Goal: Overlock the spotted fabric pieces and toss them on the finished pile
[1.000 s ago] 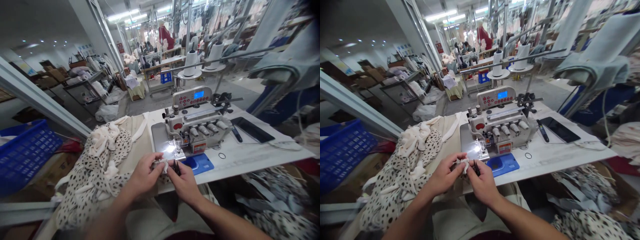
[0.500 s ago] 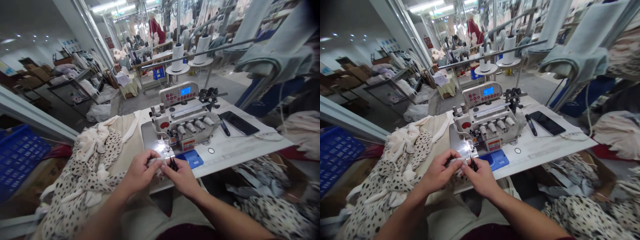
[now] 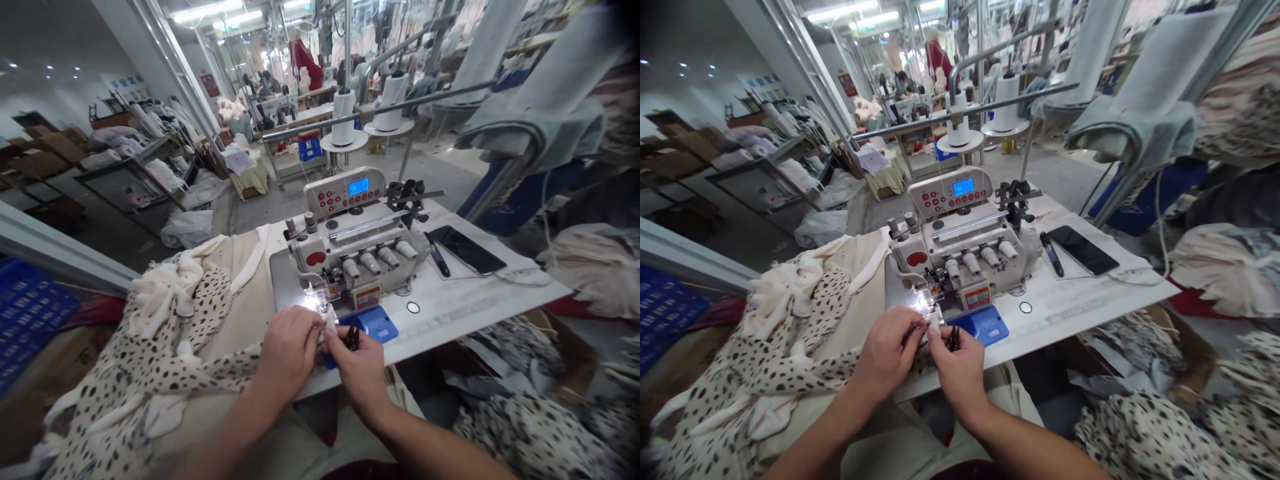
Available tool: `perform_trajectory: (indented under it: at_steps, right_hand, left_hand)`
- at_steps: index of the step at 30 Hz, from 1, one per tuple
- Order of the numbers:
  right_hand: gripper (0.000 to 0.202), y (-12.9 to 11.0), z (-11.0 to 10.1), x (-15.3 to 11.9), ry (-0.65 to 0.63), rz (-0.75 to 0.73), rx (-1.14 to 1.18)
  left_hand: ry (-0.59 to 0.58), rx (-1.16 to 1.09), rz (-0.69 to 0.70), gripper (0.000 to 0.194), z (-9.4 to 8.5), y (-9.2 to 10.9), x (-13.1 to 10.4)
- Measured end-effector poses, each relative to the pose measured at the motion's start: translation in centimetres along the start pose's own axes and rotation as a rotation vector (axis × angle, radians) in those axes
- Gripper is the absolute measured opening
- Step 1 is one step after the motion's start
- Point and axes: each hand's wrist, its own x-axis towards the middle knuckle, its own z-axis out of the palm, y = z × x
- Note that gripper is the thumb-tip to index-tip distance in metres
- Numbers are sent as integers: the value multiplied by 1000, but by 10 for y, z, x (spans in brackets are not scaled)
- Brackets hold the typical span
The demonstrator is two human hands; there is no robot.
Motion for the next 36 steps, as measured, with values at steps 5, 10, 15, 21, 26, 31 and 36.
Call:
perform_trajectory:
  at_steps: [5, 10, 15, 21, 26, 31, 36]
  right_hand:
    - [36, 12, 8, 1, 41, 68, 138]
    - [37, 10, 0, 4, -22, 69, 105]
    - [41, -16, -43, 11, -209, -104, -234]
    - [53, -71, -66, 26, -417, -368, -847]
    - [43, -90, -51, 29, -362, -649, -1432]
    - [33, -99, -39, 27, -369, -679, -1590]
    - [30, -102, -33, 28, -378, -686, -1638]
  left_hand:
    - [194, 159, 143, 14, 3, 8, -5]
    - [129, 153, 217, 25, 12, 13, -15]
    - [199, 220, 263, 24, 17, 9, -20]
    - [206, 221, 261, 17, 19, 2, -22]
    - [186, 268, 297, 18, 18, 2, -21]
    - [193, 281, 318, 19, 18, 2, -21]
    - [188, 282, 326, 22, 20, 0, -23]
